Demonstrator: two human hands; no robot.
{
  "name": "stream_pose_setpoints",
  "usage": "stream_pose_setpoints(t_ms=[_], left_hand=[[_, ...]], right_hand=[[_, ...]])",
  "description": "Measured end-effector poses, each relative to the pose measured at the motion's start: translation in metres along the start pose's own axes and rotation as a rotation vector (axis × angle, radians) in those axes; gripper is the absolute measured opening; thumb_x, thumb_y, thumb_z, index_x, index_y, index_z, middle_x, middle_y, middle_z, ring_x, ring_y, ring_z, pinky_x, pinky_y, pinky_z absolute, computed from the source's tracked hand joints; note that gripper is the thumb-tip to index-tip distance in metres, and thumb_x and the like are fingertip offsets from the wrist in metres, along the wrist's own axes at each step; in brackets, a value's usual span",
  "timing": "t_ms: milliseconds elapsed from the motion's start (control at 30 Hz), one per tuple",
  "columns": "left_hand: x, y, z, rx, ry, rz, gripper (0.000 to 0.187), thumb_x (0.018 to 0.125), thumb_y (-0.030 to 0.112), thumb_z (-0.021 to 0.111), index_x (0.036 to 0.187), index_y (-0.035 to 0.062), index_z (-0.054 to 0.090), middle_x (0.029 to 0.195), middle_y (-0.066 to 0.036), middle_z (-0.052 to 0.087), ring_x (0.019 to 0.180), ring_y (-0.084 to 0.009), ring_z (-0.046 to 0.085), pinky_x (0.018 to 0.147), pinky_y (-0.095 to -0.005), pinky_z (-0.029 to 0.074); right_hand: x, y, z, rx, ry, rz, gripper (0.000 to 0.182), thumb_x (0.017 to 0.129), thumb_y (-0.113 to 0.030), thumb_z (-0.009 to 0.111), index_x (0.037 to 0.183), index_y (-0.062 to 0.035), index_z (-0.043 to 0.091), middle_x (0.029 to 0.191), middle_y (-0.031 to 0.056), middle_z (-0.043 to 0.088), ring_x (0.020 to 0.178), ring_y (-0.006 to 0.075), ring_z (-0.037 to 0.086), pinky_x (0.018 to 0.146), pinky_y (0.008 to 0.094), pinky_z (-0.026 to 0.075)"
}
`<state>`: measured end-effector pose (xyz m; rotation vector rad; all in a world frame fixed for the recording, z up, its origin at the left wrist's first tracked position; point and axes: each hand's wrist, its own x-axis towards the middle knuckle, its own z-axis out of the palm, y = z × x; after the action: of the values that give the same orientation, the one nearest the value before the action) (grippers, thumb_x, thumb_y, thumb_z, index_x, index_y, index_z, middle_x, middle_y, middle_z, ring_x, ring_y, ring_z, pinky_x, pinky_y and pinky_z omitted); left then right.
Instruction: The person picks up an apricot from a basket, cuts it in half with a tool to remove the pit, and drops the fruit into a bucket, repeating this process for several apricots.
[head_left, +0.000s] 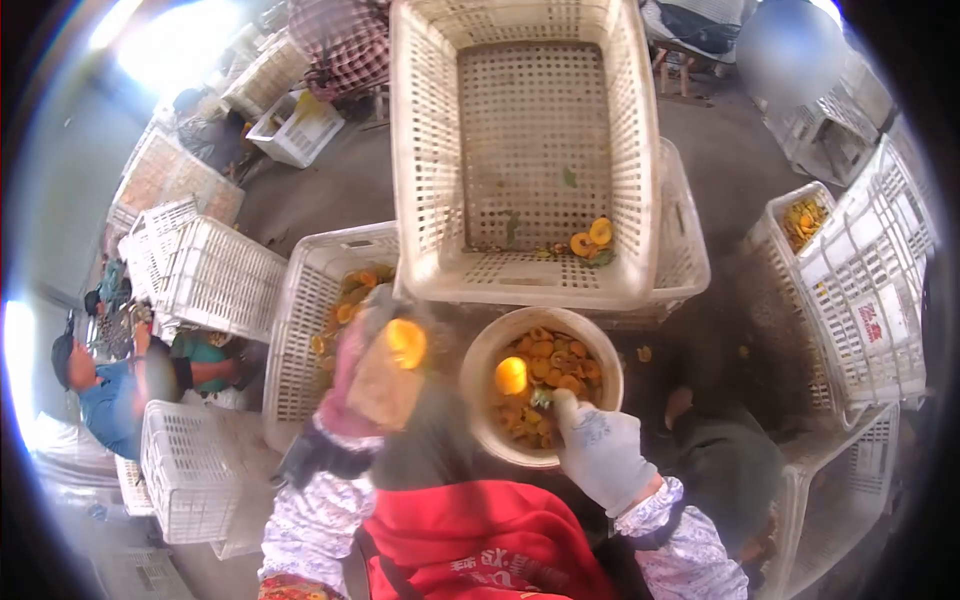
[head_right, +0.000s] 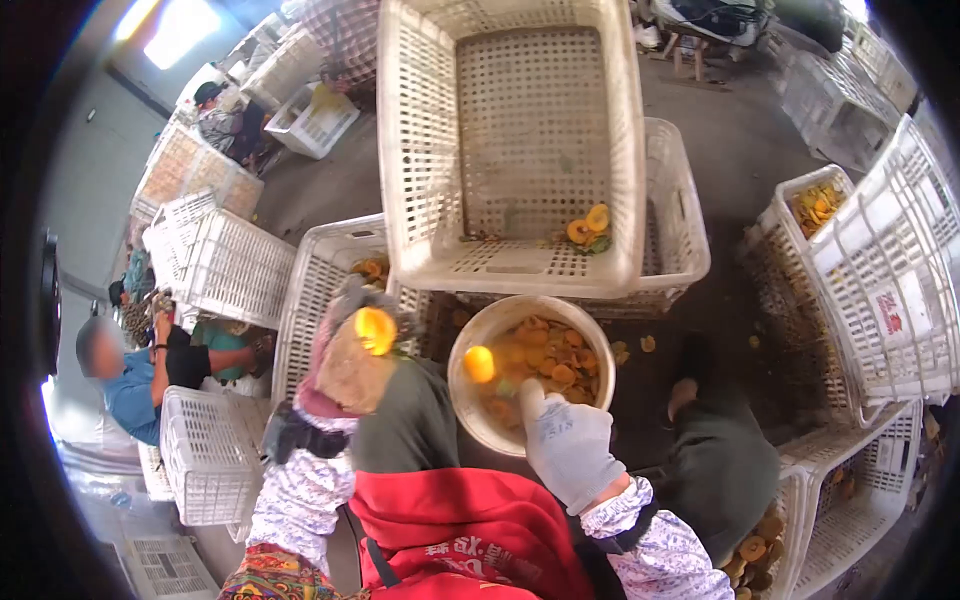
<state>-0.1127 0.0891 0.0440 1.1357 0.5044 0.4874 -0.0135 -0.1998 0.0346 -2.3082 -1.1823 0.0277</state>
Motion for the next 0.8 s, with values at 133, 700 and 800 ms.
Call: stream_pose_setpoints(t_ms=[133, 700, 800], left_hand=[[0.009, 0.02, -0.113, 0.538, 0.045, 0.14, 0.044, 0.086, 0.006, 0.058, 0.129, 0.0049, 0.049, 0.118, -0.012, 0.055, 0.109, -0.0259, 0.055, 0.093, -0.0339, 0.046], [0.267, -0.186, 0.191, 1.435, -0.482, 0.306, 0.047, 0.083, 0.027, 0.062, 0.124, 0.0047, 0.056, 0.123, -0.025, 0.056, 0.102, -0.0343, 0.061, 0.089, -0.0402, 0.048], [0.268, -0.21, 0.209, 1.701, -0.696, 0.162, 0.044, 0.084, 0.024, 0.057, 0.123, 0.0039, 0.055, 0.127, -0.024, 0.053, 0.105, -0.037, 0.059, 0.093, -0.0431, 0.046]], right_hand=[[-0.02, 0.021, -0.002, -0.242, -0.402, 0.053, 0.008, 0.084, -0.015, 0.053, 0.09, -0.0101, 0.053, 0.058, 0.0039, 0.061, 0.052, 0.0219, 0.064, 0.043, 0.0365, 0.045], [-0.033, 0.032, -0.035, -0.066, -0.309, 0.304, 0.03, 0.087, -0.019, 0.055, 0.114, -0.0073, 0.055, 0.063, 0.0031, 0.051, 0.047, 0.0187, 0.056, 0.041, 0.0326, 0.043], [-0.022, 0.035, -0.054, -0.042, -0.365, 0.333, 0.031, 0.084, -0.015, 0.055, 0.113, -0.0071, 0.056, 0.064, 0.0035, 0.051, 0.048, 0.0194, 0.056, 0.041, 0.033, 0.044]])
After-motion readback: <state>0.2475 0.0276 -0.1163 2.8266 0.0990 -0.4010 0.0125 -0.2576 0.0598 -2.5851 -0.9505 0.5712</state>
